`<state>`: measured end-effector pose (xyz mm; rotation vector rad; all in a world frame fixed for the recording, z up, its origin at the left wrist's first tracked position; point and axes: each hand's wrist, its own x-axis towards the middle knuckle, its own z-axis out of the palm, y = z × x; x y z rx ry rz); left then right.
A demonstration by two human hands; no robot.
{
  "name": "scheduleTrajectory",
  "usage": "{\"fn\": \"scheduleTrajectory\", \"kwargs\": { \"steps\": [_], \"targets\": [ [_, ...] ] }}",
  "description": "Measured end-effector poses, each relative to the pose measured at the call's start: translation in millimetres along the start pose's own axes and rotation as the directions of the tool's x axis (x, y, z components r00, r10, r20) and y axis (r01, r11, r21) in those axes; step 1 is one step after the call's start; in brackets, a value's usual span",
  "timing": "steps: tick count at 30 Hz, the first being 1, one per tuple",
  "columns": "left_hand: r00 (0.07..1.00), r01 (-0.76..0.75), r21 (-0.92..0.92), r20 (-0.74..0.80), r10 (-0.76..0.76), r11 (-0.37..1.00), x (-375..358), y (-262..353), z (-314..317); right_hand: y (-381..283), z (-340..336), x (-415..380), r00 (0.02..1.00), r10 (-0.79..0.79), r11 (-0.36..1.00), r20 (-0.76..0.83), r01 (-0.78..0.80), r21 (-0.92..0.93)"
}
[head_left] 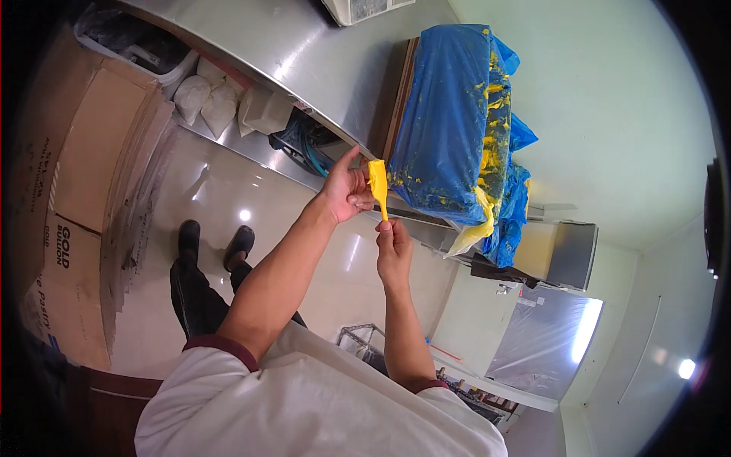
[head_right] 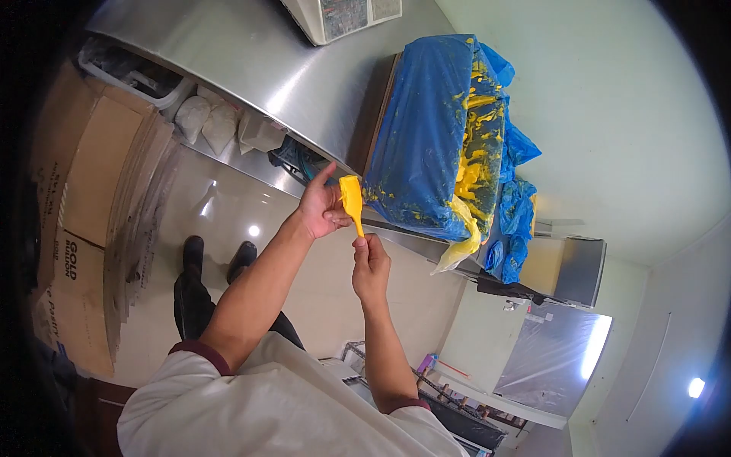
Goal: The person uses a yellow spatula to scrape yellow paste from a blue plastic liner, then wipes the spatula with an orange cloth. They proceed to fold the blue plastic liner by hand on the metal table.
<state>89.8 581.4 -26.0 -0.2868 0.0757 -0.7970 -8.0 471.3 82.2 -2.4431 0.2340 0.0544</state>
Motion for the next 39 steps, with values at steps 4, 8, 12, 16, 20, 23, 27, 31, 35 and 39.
{"fn": "scheduleTrajectory", "kwargs": {
  "steps": [4, 8, 12, 16, 20, 23, 27, 31, 35, 39],
  "targets": [
    [1.000, 0.006, -0.010, -0.020, -0.007, 1.000, -1, 1, 1, 3, 1, 1, 1.000, 0.014, 1.000, -0.005, -0.013, 0.007],
    [1.000, 0.029, -0.033, -0.001, -0.029, 0.999, 1, 2, -2, 1, 1, 2, 0.999, 0.032, 0.999, -0.009, -0.032, 0.015],
    [0.999, 0.027, -0.013, -0.031, -0.027, 1.000, 0, 2, 2, 0, 1, 0, 0.999, 0.022, 1.000, -0.039, -0.022, -0.012],
    [0.999, 0.031, -0.010, 0.005, -0.031, 0.999, 1, 2, 0, -3, 3, -4, 0.998, 0.021, 0.999, -0.067, -0.023, -0.026],
    [0.999, 0.032, -0.017, 0.002, -0.032, 0.999, 0, 1, -1, 2, 1, -8, 0.996, 0.022, 0.999, -0.091, -0.026, -0.044],
    [0.997, 0.024, -0.024, -0.068, -0.025, 0.999, -4, 2, 9, 3, -2, -10, 0.993, -0.001, 0.996, -0.116, -0.009, -0.086],
    [0.999, 0.021, -0.018, -0.040, -0.021, 1.000, -4, 2, 8, 4, -8, -10, 0.992, -0.017, 0.990, -0.127, -0.001, -0.142],
    [1.000, 0.011, -0.003, -0.017, -0.011, 1.000, -3, 2, 5, 0, -11, -11, 0.992, -0.007, 0.990, -0.128, -0.011, -0.137],
    [0.999, -0.004, 0.006, -0.033, 0.004, 1.000, -3, 1, 5, -1, -12, -13, 0.990, -0.033, 0.983, -0.140, 0.007, -0.181],
    [0.997, -0.023, 0.009, -0.074, 0.023, 1.000, 2, -2, 10, -5, -15, -15, 0.991, -0.046, 0.978, -0.129, 0.018, -0.209]
  ]
}}
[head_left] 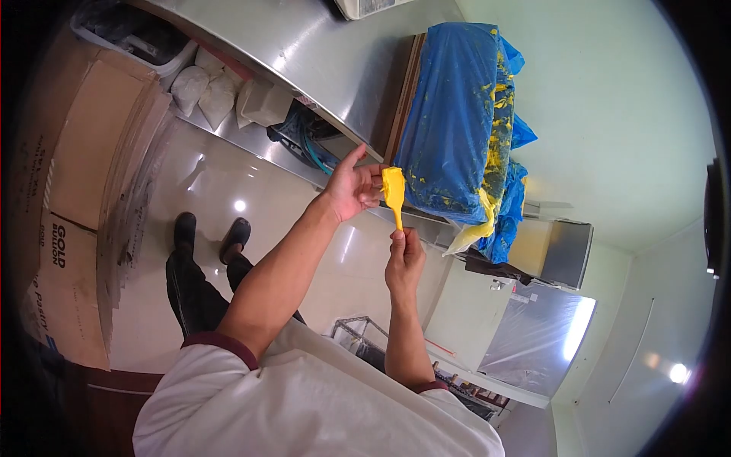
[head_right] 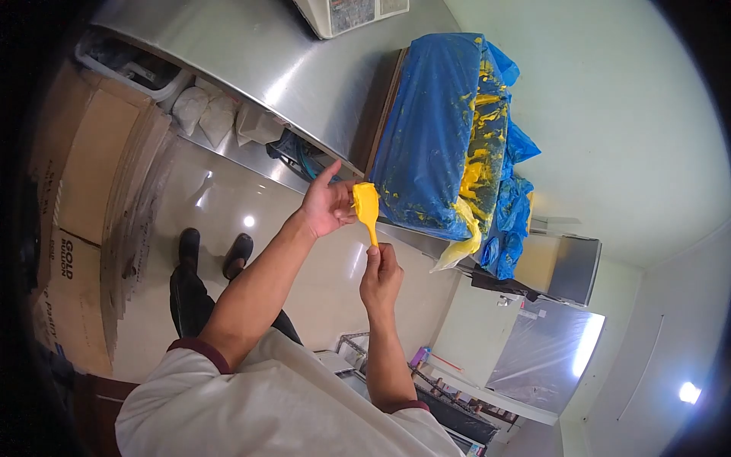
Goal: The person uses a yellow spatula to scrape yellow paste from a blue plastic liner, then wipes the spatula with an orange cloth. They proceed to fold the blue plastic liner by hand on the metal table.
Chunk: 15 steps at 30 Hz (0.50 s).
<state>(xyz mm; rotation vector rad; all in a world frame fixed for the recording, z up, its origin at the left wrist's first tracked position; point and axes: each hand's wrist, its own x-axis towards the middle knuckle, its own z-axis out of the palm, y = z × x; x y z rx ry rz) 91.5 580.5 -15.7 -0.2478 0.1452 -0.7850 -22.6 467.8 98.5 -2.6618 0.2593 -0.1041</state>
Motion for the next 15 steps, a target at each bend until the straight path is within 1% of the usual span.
{"fn": "scheduleTrajectory", "kwargs": {
  "steps": [1, 4, 7, 10, 12, 15],
  "targets": [
    [1.000, -0.005, -0.006, -0.004, 0.005, 1.000, 1, -2, 4, -3, -1, 1, 1.000, -0.012, 1.000, 0.021, 0.012, -0.006],
    [0.964, -0.059, -0.125, -0.264, 0.024, 0.990, -4, -6, 32, -10, -2, 4, 0.998, -0.023, 1.000, 0.061, 0.024, -0.014],
    [1.000, -0.023, -0.094, 0.020, 0.025, 0.995, -5, -8, 13, -7, 0, 10, 0.998, 0.000, 1.000, 0.070, 0.000, 0.008],
    [0.995, -0.019, -0.107, 0.091, 0.029, 0.994, -2, -8, 4, -2, -1, 12, 0.997, 0.019, 0.999, 0.075, -0.021, 0.026],
    [0.995, -0.034, -0.097, 0.087, 0.042, 0.995, -2, -9, 2, -1, -1, 11, 0.998, 0.017, 1.000, 0.065, -0.018, 0.022],
    [0.997, -0.051, -0.087, 0.059, 0.057, 0.995, -2, -9, 4, 3, 1, 8, 1.000, -0.029, 0.998, 0.004, 0.029, -0.063]
  ]
}}
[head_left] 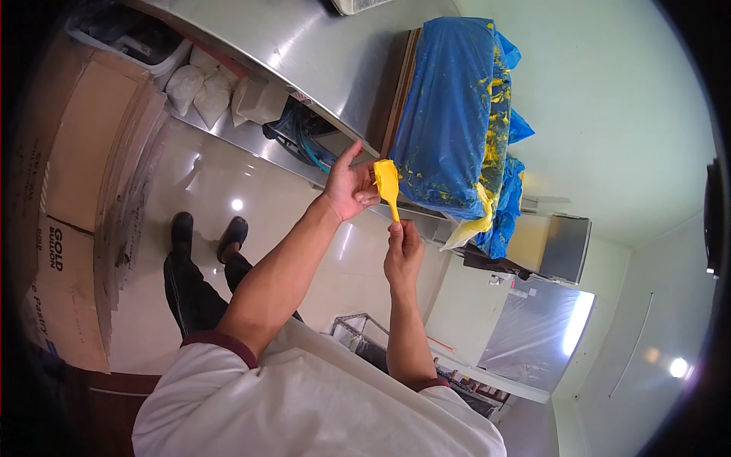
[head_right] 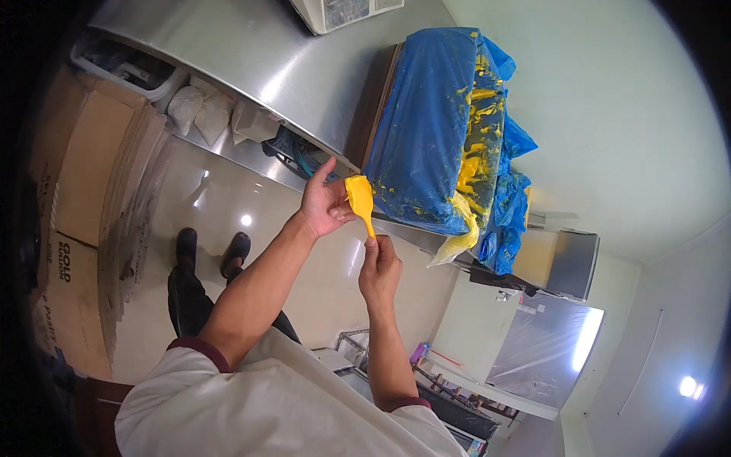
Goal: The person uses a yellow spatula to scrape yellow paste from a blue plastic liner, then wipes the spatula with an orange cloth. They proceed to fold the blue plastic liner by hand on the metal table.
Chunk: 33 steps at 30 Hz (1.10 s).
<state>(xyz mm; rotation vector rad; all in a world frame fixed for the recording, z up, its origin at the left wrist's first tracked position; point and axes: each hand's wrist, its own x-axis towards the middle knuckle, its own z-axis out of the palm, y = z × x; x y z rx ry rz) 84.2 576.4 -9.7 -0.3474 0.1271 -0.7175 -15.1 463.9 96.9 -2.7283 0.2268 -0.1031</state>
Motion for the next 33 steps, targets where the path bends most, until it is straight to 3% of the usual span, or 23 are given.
{"fn": "scheduleTrajectory", "kwargs": {
  "steps": [7, 9, 12, 16, 19, 22, 26, 33],
  "targets": [
    [0.998, -0.056, 0.022, -0.010, 0.056, 0.998, -2, -4, 3, -14, 1, -7, 0.993, -0.052, 0.990, -0.107, 0.037, -0.139],
    [0.997, -0.041, -0.009, 0.058, 0.041, 0.999, 0, -4, -5, -11, 2, -9, 0.986, -0.075, 0.986, -0.146, 0.051, -0.160],
    [0.996, -0.029, -0.021, 0.085, 0.031, 0.999, 2, -3, -13, -1, -5, -6, 0.972, -0.056, 0.995, -0.228, 0.035, -0.094],
    [0.998, -0.033, 0.004, 0.053, 0.033, 0.999, 1, -4, -13, 6, -22, -7, 0.989, -0.042, 0.990, -0.140, 0.061, 0.129],
    [0.997, -0.028, -0.014, 0.071, 0.029, 1.000, 1, -3, -14, 21, -33, -9, 0.997, -0.053, 0.998, 0.060, 0.050, 0.046],
    [0.999, -0.041, -0.009, 0.023, 0.041, 0.999, 2, -6, -17, 38, -43, 1, 0.991, -0.131, 0.990, 0.039, 0.133, -0.054],
    [0.997, -0.032, -0.017, 0.069, 0.033, 0.999, 2, -4, -18, 40, -65, 5, 0.984, -0.170, 0.975, -0.043, 0.162, -0.152],
    [0.998, -0.059, 0.034, 0.000, 0.059, 0.998, -2, -8, -7, 23, -86, -13, 0.981, -0.066, 0.997, -0.180, 0.072, 0.030]
  ]
}}
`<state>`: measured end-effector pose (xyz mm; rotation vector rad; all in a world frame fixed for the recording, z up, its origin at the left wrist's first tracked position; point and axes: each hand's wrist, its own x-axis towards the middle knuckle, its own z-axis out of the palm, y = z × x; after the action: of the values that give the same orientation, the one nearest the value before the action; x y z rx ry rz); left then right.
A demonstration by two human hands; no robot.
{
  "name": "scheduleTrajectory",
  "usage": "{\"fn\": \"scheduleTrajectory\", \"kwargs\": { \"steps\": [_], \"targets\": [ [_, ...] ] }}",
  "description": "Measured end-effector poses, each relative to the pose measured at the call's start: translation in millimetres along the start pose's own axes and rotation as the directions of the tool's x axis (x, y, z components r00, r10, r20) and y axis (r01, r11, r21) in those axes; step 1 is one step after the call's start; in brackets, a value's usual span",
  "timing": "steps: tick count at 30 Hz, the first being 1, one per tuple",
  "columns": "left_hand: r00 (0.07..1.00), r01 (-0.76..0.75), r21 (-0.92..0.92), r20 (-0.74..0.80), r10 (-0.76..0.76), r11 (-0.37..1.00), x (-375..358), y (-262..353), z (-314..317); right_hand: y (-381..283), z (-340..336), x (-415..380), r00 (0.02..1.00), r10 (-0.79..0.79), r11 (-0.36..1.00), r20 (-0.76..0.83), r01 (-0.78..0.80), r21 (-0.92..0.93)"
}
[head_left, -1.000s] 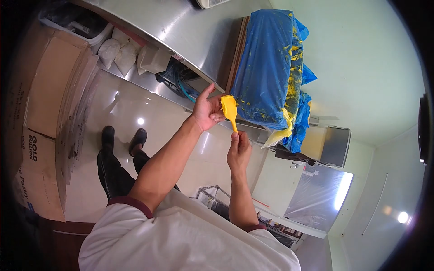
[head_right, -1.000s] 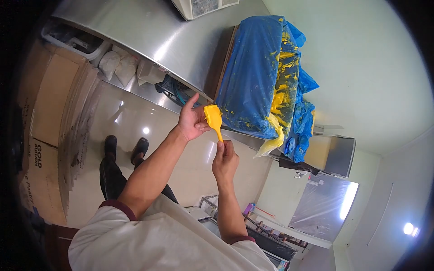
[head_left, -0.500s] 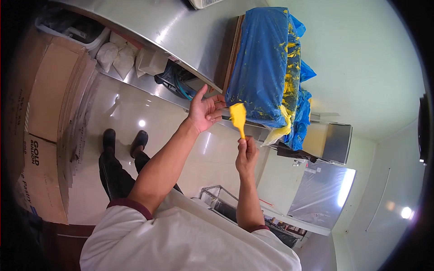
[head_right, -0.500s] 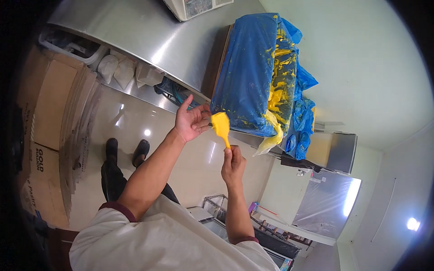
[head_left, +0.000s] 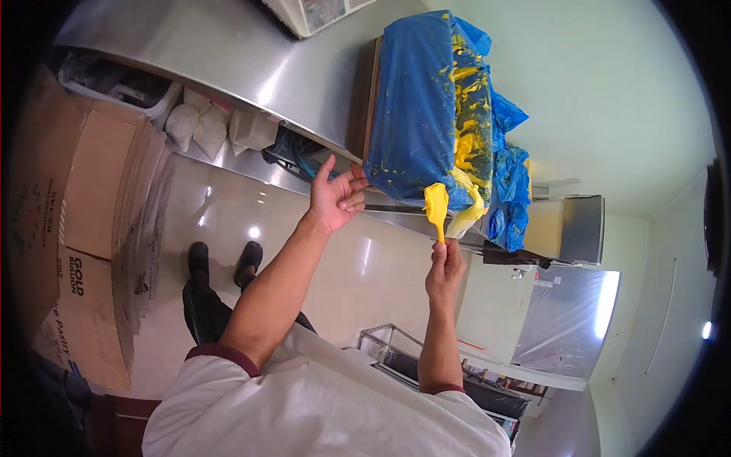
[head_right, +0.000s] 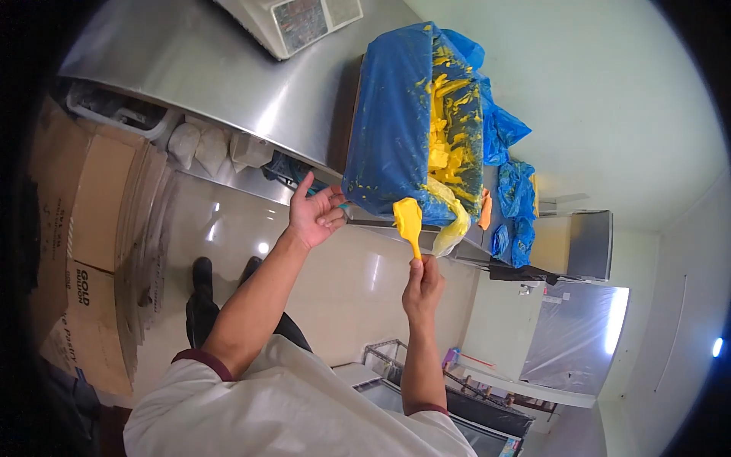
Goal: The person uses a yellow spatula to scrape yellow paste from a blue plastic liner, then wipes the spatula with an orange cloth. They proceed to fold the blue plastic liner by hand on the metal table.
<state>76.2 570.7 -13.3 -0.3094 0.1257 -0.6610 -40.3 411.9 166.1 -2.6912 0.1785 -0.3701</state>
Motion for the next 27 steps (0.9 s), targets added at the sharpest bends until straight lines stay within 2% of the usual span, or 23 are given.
{"fn": "scheduleTrajectory", "kwargs": {
  "steps": [3, 4, 7, 9, 10, 12, 13, 14, 15, 16, 17, 18, 20, 22, 24, 27],
  "targets": [
    [1.000, -0.001, 0.014, -0.022, 0.001, 1.000, -3, -1, 1, 5, 5, -11, 0.990, 0.011, 1.000, 0.139, -0.012, 0.003],
    [1.000, 0.000, 0.021, -0.024, 0.001, 1.000, -4, -2, 2, 5, 4, -10, 0.993, 0.005, 1.000, 0.121, -0.006, 0.005],
    [0.986, -0.032, 0.139, -0.159, 0.054, 0.990, -14, 1, 17, -1, -10, -4, 0.998, 0.016, 1.000, 0.058, -0.016, 0.007],
    [0.941, -0.073, 0.480, -0.256, 0.219, 0.874, -26, 8, 25, -31, -37, 7, 0.998, -0.061, 0.998, 0.001, 0.061, -0.009],
    [0.908, -0.070, 0.631, -0.280, 0.311, 0.773, -33, 15, 27, -43, -53, 13, 0.995, -0.096, 0.995, -0.029, 0.095, -0.020],
    [0.845, -0.113, 0.901, -0.135, 0.518, 0.419, -49, 46, 37, -40, -94, 46, 0.978, -0.207, 0.958, 0.001, 0.203, -0.203],
    [0.775, -0.215, 0.941, 0.002, 0.632, 0.262, -47, 63, 33, -47, -112, 68, 0.975, -0.223, 0.949, 0.004, 0.218, -0.228],
    [0.680, -0.304, 0.953, 0.212, 0.702, 0.006, -44, 88, 31, -59, -126, 92, 0.971, -0.240, 0.939, 0.007, 0.233, -0.254],
    [0.489, -0.273, 0.885, 0.466, 0.738, -0.378, -35, 117, 29, -76, -136, 116, 0.976, -0.214, 0.942, 0.026, 0.213, -0.261],
    [0.447, -0.089, 0.889, 0.439, 0.780, -0.450, -39, 135, 59, -90, -142, 144, 0.980, -0.194, 0.942, 0.049, 0.200, -0.268],
    [0.324, 0.001, 0.808, 0.557, 0.764, -0.590, -37, 152, 78, -93, -143, 177, 0.965, -0.246, 0.906, 0.090, 0.262, -0.334],
    [0.256, 0.079, 0.697, 0.677, 0.690, -0.713, -30, 171, 86, -99, -140, 212, 0.946, -0.296, 0.858, 0.135, 0.325, -0.397],
    [0.321, 0.296, 0.572, 0.695, 0.644, -0.765, -19, 191, 105, -125, -117, 272, 0.889, -0.405, 0.753, 0.213, 0.456, -0.474],
    [0.329, 0.399, 0.513, 0.693, 0.641, -0.760, -11, 191, 107, -145, -83, 334, 0.849, -0.448, 0.614, 0.281, 0.520, -0.594],
    [0.333, 0.470, 0.464, 0.695, 0.637, -0.751, 1, 200, 116, -146, -45, 394, 0.792, -0.534, 0.527, 0.295, 0.585, -0.617],
    [0.364, 0.521, 0.451, 0.650, 0.666, -0.725, -3, 194, 115, -167, -8, 447, 0.821, -0.423, 0.437, 0.383, 0.555, -0.708]
  ]
}}
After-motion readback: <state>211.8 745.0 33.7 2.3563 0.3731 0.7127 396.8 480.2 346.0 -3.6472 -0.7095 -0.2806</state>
